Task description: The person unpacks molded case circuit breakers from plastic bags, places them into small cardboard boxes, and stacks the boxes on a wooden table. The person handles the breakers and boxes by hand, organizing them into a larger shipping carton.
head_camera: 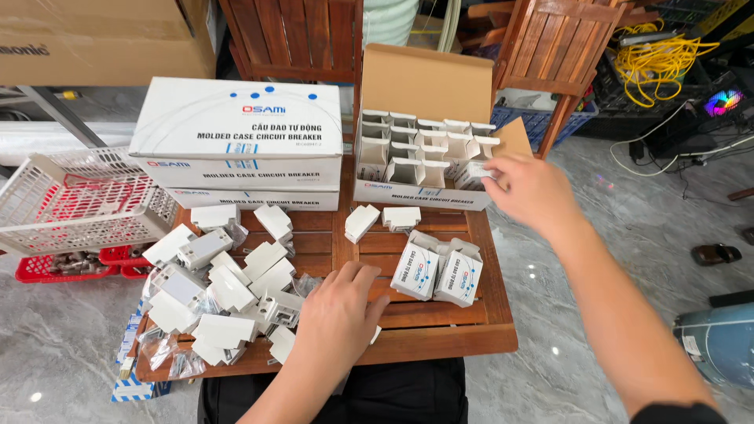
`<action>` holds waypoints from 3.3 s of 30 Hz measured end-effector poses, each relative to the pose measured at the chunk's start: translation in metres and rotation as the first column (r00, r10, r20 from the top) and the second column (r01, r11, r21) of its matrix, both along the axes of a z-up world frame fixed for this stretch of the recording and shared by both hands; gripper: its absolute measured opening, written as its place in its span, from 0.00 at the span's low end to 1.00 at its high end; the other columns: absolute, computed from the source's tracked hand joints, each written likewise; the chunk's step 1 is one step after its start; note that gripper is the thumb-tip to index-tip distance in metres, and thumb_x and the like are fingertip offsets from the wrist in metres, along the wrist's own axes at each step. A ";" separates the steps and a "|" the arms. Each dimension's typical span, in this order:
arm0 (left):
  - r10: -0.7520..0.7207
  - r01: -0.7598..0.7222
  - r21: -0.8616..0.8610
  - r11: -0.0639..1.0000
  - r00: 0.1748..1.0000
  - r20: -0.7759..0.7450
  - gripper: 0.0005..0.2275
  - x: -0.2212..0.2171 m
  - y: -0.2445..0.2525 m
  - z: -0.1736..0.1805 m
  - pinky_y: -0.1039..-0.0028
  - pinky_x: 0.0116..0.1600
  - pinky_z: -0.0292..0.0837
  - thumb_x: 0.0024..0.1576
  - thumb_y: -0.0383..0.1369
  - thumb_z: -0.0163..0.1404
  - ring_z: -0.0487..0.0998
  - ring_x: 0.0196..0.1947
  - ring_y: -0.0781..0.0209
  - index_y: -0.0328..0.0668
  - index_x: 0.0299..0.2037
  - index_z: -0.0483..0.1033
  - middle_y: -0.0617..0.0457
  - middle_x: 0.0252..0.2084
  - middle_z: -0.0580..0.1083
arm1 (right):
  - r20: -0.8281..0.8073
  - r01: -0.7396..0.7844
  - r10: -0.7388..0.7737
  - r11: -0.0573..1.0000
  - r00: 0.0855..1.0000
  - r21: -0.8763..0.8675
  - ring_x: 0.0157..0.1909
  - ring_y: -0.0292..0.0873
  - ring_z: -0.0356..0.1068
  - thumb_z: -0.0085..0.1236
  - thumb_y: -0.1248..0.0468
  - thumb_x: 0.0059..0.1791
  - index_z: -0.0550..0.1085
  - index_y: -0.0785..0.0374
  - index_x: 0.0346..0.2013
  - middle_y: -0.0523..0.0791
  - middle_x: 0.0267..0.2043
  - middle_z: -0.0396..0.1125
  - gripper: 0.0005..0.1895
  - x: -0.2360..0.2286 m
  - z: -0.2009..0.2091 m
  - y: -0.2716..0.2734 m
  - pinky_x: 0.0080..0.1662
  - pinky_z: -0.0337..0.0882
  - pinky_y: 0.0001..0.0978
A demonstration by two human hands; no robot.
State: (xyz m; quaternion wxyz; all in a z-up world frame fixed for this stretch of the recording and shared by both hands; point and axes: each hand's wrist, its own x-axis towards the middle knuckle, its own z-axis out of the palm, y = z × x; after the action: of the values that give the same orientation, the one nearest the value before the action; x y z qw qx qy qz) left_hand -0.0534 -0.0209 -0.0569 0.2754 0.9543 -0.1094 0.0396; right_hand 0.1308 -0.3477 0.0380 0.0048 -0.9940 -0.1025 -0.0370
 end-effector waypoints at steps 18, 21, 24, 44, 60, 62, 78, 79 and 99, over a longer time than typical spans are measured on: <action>-0.061 0.045 0.079 0.996 0.976 0.208 0.23 -0.086 -0.002 -0.051 0.59 0.15 0.64 0.73 0.55 0.52 0.75 0.13 0.57 0.57 0.27 0.69 0.65 0.16 0.70 | -0.243 0.148 -0.049 0.900 0.969 0.410 0.60 0.44 0.78 0.56 0.48 0.55 0.86 0.47 0.56 0.35 0.59 0.83 0.20 -0.110 -0.001 0.134 0.64 0.71 0.42; -0.075 0.070 0.026 0.997 0.966 0.248 0.22 -0.086 0.006 -0.035 0.58 0.20 0.68 0.72 0.53 0.55 0.77 0.17 0.54 0.54 0.28 0.70 0.61 0.19 0.71 | -0.388 -0.035 0.077 0.993 0.918 0.114 0.69 0.50 0.69 0.58 0.42 0.55 0.75 0.47 0.72 0.41 0.66 0.74 0.31 -0.062 -0.012 0.192 0.55 0.77 0.58; -0.039 0.041 -0.001 0.999 0.974 0.222 0.21 -0.094 0.015 -0.036 0.59 0.18 0.67 0.69 0.49 0.59 0.75 0.19 0.57 0.55 0.25 0.71 0.62 0.21 0.71 | -0.319 -0.116 0.067 0.984 0.945 -0.138 0.70 0.59 0.68 0.63 0.28 0.53 0.70 0.60 0.72 0.52 0.64 0.74 0.47 -0.040 -0.056 0.221 0.57 0.80 0.58; -0.089 -0.277 -0.706 0.652 0.897 -0.434 0.27 -0.026 0.073 0.076 0.73 0.41 0.81 0.62 0.47 0.51 0.87 0.47 0.66 0.55 0.73 0.75 0.60 0.52 0.88 | -0.115 0.056 0.462 0.141 0.879 0.988 0.60 0.46 0.77 0.76 0.78 0.41 0.70 0.59 0.73 0.47 0.69 0.61 0.47 -0.172 -0.025 0.184 0.55 0.84 0.38; -0.187 -0.250 -0.721 0.646 0.864 -0.467 0.28 -0.016 0.066 0.095 0.74 0.48 0.79 0.56 0.53 0.56 0.81 0.39 0.65 0.52 0.65 0.84 0.55 0.45 0.83 | 0.040 -0.101 0.396 0.135 0.917 0.986 0.66 0.48 0.76 0.76 0.78 0.45 0.80 0.61 0.62 0.49 0.61 0.74 0.32 -0.182 -0.056 0.167 0.63 0.83 0.39; -0.183 -0.209 -0.769 0.604 0.903 -0.389 0.26 -0.015 0.064 0.083 0.74 0.50 0.82 0.56 0.48 0.60 0.83 0.44 0.65 0.49 0.64 0.83 0.55 0.50 0.85 | 0.052 -0.101 0.430 0.092 0.901 0.991 0.72 0.51 0.73 0.74 0.78 0.46 0.79 0.61 0.64 0.52 0.67 0.72 0.32 -0.182 -0.050 0.168 0.68 0.79 0.43; -0.131 -0.035 -0.807 0.590 0.982 -0.139 0.28 -0.010 0.055 0.054 0.58 0.50 0.87 0.64 0.37 0.62 0.87 0.52 0.42 0.28 0.71 0.74 0.36 0.55 0.79 | -0.187 0.241 0.351 -0.116 0.917 0.964 0.50 0.50 0.83 0.77 0.75 0.42 0.76 0.75 0.68 0.55 0.53 0.79 0.39 -0.179 -0.071 0.165 0.49 0.87 0.45; -0.134 -0.034 -0.806 0.590 0.981 -0.140 0.28 -0.010 0.054 0.056 0.58 0.50 0.87 0.64 0.37 0.62 0.87 0.52 0.42 0.28 0.71 0.74 0.36 0.55 0.79 | -0.188 0.242 0.348 -0.117 0.918 0.963 0.50 0.50 0.83 0.77 0.75 0.42 0.76 0.75 0.68 0.55 0.53 0.79 0.39 -0.180 -0.070 0.166 0.49 0.87 0.45; 0.039 0.105 -0.744 0.660 0.984 0.174 0.28 -0.016 0.043 0.058 0.66 0.40 0.85 0.43 0.27 0.77 0.89 0.36 0.53 0.40 0.56 0.82 0.45 0.56 0.77 | -0.094 0.274 0.453 -0.350 0.886 0.896 0.50 0.54 0.84 0.49 0.61 0.55 0.65 0.78 0.76 0.66 0.57 0.78 0.36 -0.184 -0.088 0.148 0.44 0.87 0.43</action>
State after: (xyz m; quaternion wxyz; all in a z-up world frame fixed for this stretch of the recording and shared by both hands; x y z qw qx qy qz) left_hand -0.0697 0.0224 0.0009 0.6341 0.7463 -0.1243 0.1597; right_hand -0.0535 -0.2000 -0.0496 0.8408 -0.5172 -0.1072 0.1185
